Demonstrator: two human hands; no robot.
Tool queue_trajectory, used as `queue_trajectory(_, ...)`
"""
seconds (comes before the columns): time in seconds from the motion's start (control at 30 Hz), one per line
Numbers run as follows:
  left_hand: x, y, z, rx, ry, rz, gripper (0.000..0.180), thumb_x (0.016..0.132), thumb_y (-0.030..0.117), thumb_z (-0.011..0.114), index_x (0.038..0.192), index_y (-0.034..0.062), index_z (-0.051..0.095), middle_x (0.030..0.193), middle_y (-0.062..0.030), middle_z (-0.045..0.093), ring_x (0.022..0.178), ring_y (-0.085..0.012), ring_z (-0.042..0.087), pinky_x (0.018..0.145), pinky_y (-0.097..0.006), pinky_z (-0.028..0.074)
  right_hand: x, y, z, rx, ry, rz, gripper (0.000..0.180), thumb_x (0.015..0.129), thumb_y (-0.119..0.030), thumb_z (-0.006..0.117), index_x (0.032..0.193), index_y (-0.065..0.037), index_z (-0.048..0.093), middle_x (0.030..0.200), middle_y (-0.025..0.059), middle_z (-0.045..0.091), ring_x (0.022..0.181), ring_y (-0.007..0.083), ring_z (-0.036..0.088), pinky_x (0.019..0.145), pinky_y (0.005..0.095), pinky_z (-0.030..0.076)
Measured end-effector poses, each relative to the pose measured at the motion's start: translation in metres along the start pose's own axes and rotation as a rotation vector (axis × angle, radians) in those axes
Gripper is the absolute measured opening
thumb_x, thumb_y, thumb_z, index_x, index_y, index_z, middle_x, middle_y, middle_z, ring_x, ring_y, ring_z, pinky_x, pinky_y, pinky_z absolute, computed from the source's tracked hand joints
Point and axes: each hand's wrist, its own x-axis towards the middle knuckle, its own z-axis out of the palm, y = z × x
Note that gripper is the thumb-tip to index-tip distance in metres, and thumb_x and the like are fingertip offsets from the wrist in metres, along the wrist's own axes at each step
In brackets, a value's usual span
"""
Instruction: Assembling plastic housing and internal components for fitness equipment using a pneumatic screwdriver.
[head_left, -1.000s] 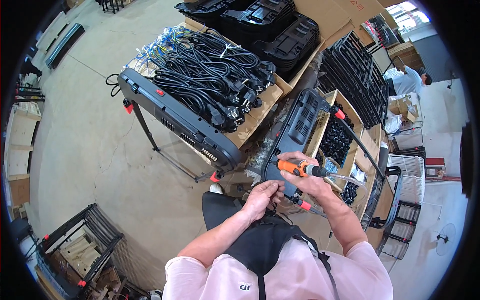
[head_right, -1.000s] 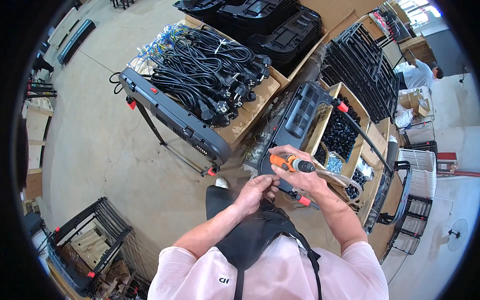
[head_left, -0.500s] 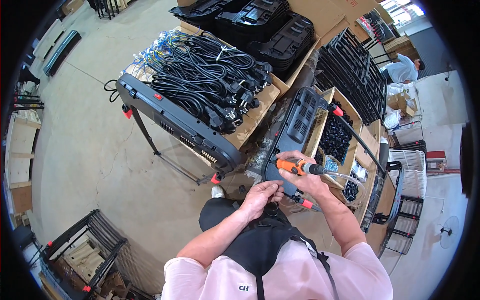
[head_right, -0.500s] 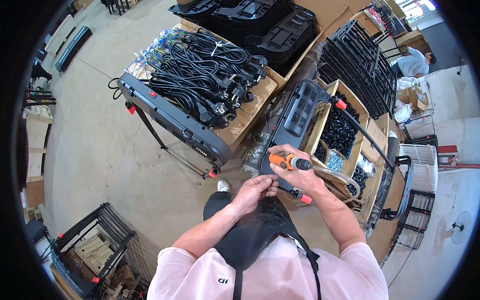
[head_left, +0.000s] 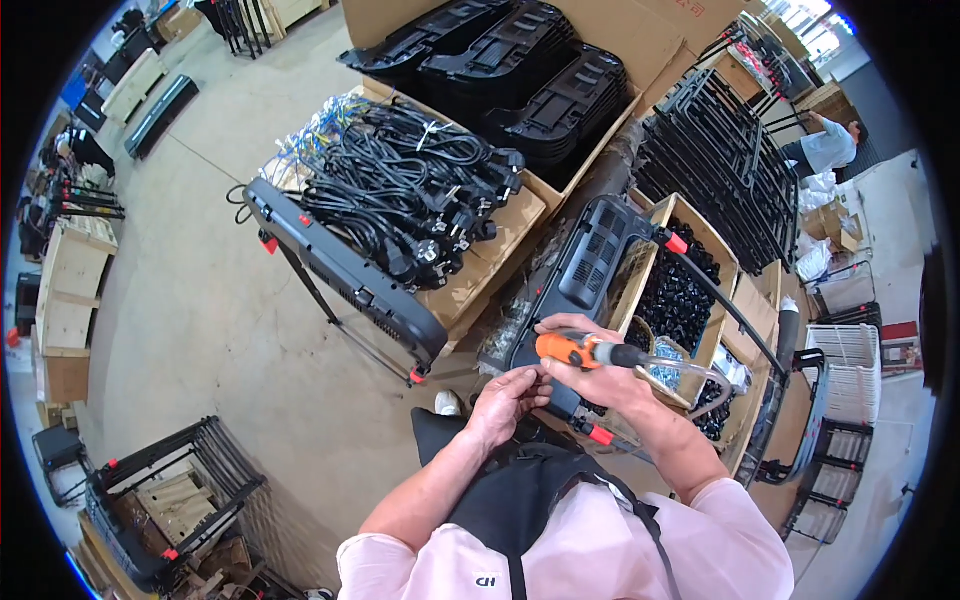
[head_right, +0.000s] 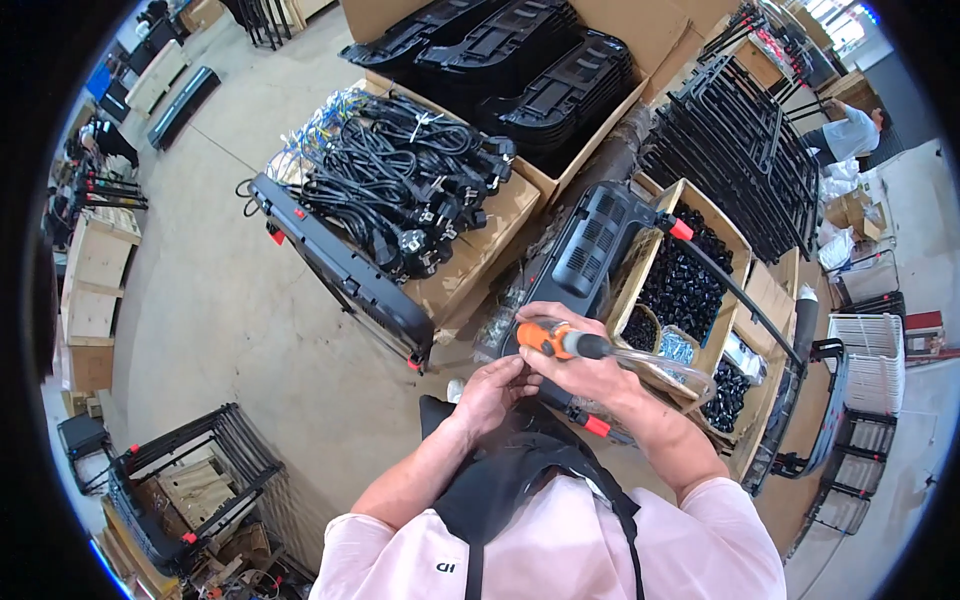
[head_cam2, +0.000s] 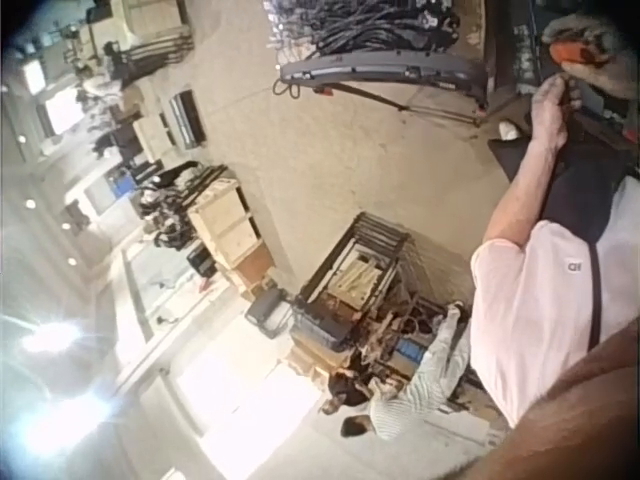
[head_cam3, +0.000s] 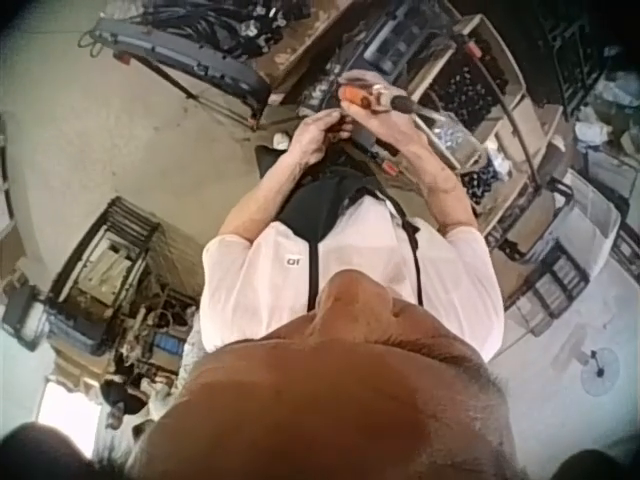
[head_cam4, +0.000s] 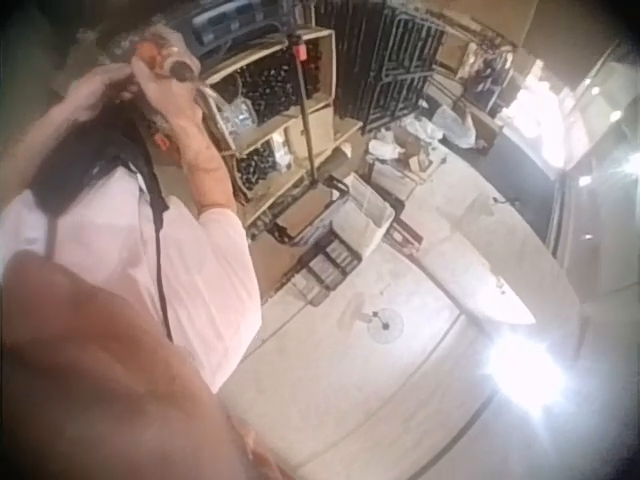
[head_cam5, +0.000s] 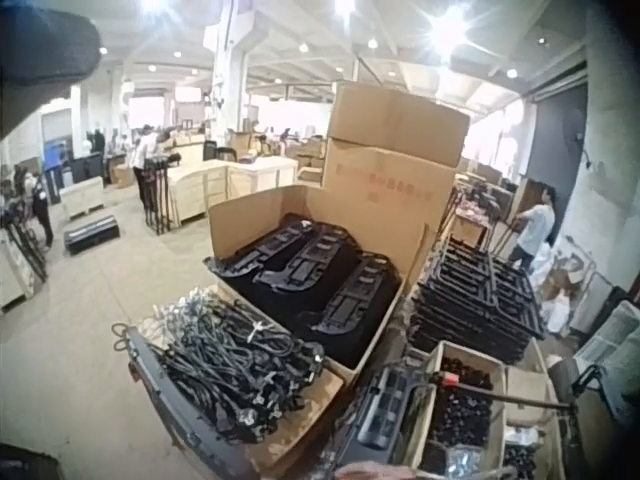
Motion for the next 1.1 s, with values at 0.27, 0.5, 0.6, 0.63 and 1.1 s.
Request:
queue_trajectory(0.27, 0.059, -0.002, 0.077, -0.138, 0.12, -0.001, 0.029, 0.108, 0.031, 0.065, 0.118, 0.0052, 0.072, 0.1, -0.0032, 0.075, 0.084, -0.0147, 0.073, 0.079, -0.029, 0.063, -0.038, 0.037, -0.106, 0.438, 0.195, 0.013, 0.052, 0.086, -0.01, 0.083, 0.132, -0.003, 0.059, 0.128, 0.017, 0.071, 0.122, 0.0259, 0.068, 0.107, 0.0428, 0.054)
queue_trajectory(0.5, 0.137, -0.021, 0.142, -0.245, 0.073, -0.001, 0.03, 0.107, 0.036, 0.064, 0.113, 0.0075, 0.07, 0.091, -0.0038, 0.071, 0.079, -0.0168, 0.072, 0.074, -0.03, 0.064, -0.055, 0.09, -0.165, 0.474, 0.323, -0.065, 0.052, 0.088, -0.01, 0.083, 0.133, -0.004, 0.058, 0.128, 0.018, 0.07, 0.123, 0.0267, 0.067, 0.108, 0.0425, 0.054)
queue_trajectory(0.6, 0.158, -0.023, 0.162, -0.24, 0.075, -0.033, 0.028, 0.107, 0.033, 0.064, 0.112, 0.0066, 0.069, 0.093, -0.0053, 0.071, 0.081, -0.0178, 0.072, 0.077, -0.031, 0.065, -0.058, 0.11, -0.182, 0.493, 0.376, -0.082, 0.051, 0.089, -0.009, 0.082, 0.133, -0.004, 0.057, 0.131, 0.0188, 0.069, 0.125, 0.0277, 0.066, 0.109, 0.0436, 0.054)
queue_trajectory(0.63, 0.166, -0.027, 0.166, -0.249, 0.073, -0.055, 0.028, 0.108, 0.033, 0.063, 0.112, 0.0065, 0.069, 0.095, -0.0055, 0.071, 0.083, -0.0176, 0.072, 0.078, -0.031, 0.065, -0.06, 0.115, -0.187, 0.503, 0.385, -0.073, 0.051, 0.089, -0.009, 0.082, 0.133, -0.004, 0.057, 0.131, 0.019, 0.068, 0.126, 0.028, 0.066, 0.109, 0.0441, 0.054)
queue_trajectory(1.1, 0.252, -0.028, 0.221, -0.157, 0.105, -0.165, 0.038, 0.11, 0.042, 0.057, 0.116, 0.0054, 0.067, 0.104, -0.0049, 0.07, 0.091, -0.0168, 0.07, 0.083, -0.032, 0.063, -0.006, 0.151, -0.25, 0.508, 0.559, 0.052, 0.054, 0.089, -0.009, 0.083, 0.136, -0.004, 0.056, 0.132, 0.0171, 0.069, 0.122, 0.0244, 0.067, 0.108, 0.0419, 0.054)
